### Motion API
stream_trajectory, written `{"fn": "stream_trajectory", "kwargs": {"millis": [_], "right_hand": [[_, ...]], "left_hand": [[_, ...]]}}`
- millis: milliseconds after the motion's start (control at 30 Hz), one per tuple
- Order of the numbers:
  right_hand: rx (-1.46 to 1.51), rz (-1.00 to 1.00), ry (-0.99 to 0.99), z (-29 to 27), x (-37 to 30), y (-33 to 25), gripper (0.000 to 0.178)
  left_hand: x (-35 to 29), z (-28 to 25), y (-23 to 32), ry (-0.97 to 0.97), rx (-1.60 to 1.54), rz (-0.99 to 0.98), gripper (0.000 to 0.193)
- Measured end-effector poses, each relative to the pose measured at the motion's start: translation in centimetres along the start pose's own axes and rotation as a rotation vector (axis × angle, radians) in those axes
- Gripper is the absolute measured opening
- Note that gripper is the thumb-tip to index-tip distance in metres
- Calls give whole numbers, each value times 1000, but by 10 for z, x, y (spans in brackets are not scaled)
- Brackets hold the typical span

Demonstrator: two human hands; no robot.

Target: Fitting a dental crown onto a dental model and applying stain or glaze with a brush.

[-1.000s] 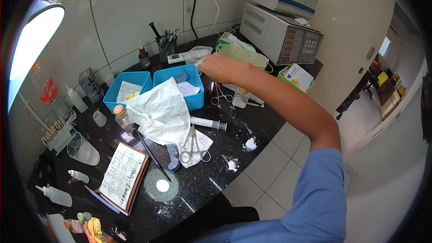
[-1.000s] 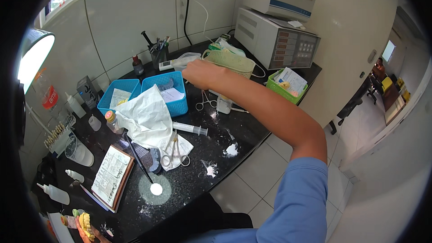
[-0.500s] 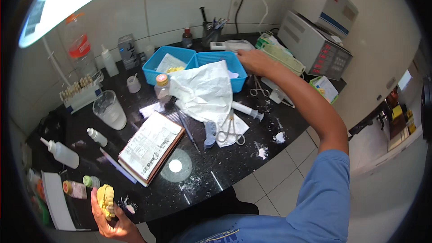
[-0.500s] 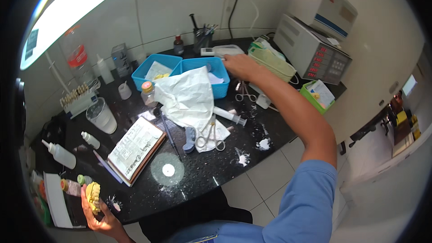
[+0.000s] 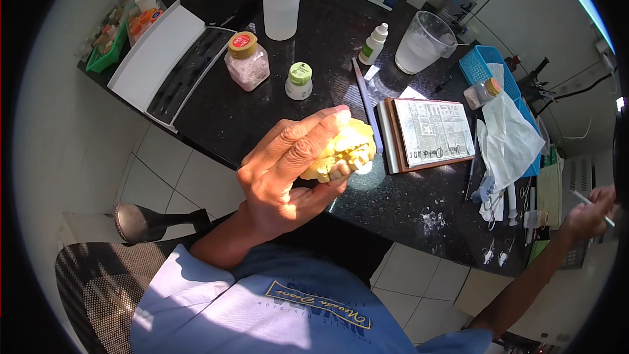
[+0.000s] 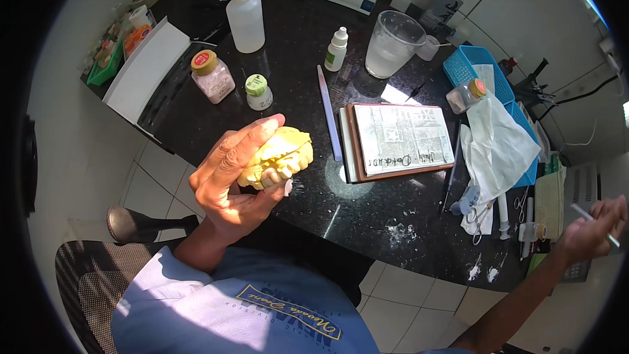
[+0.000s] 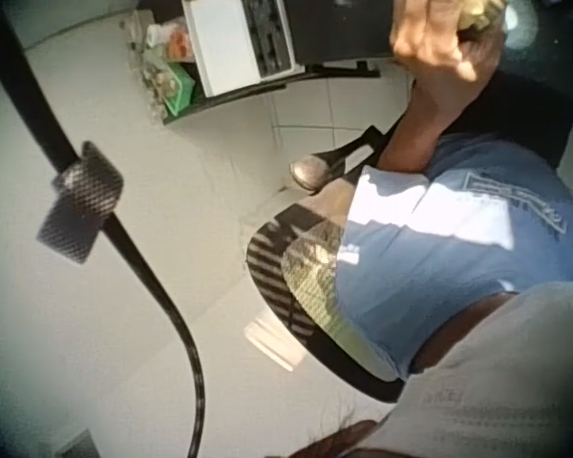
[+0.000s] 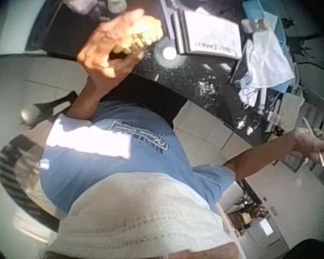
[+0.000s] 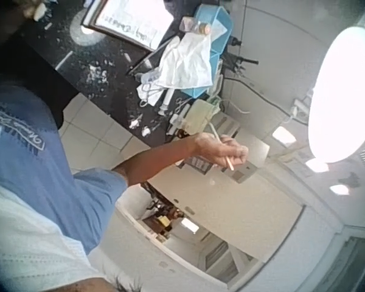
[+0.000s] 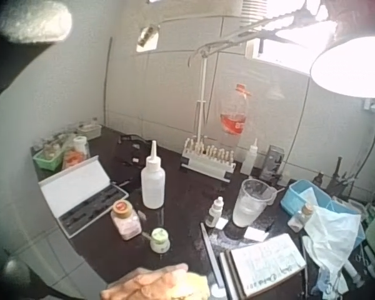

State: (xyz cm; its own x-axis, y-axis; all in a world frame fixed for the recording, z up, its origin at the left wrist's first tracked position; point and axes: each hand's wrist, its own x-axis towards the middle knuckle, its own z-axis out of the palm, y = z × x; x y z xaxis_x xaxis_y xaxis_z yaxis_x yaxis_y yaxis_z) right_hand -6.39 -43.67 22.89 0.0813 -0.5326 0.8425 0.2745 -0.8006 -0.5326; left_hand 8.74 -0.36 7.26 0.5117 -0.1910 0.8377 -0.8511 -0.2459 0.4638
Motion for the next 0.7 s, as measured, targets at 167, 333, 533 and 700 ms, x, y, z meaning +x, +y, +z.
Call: {"fn": "stream_trajectory", "kwargs": {"millis": [167, 333, 533, 700], "right_hand": [[629, 99, -298, 51, -142, -114, 46], [701, 48, -575, 81, -238, -135, 79], [645, -30, -806, 101, -260, -137, 29], [454, -74, -1015, 105, -247, -143, 32]], "left_hand": [[-6, -12, -5, -73, -111, 4, 51], [-6, -12, -2, -130, -224, 22, 48], [-10, -12, -3, -157, -302, 6, 47], [-14, -11, -7, -81, -187, 76, 53]]}}
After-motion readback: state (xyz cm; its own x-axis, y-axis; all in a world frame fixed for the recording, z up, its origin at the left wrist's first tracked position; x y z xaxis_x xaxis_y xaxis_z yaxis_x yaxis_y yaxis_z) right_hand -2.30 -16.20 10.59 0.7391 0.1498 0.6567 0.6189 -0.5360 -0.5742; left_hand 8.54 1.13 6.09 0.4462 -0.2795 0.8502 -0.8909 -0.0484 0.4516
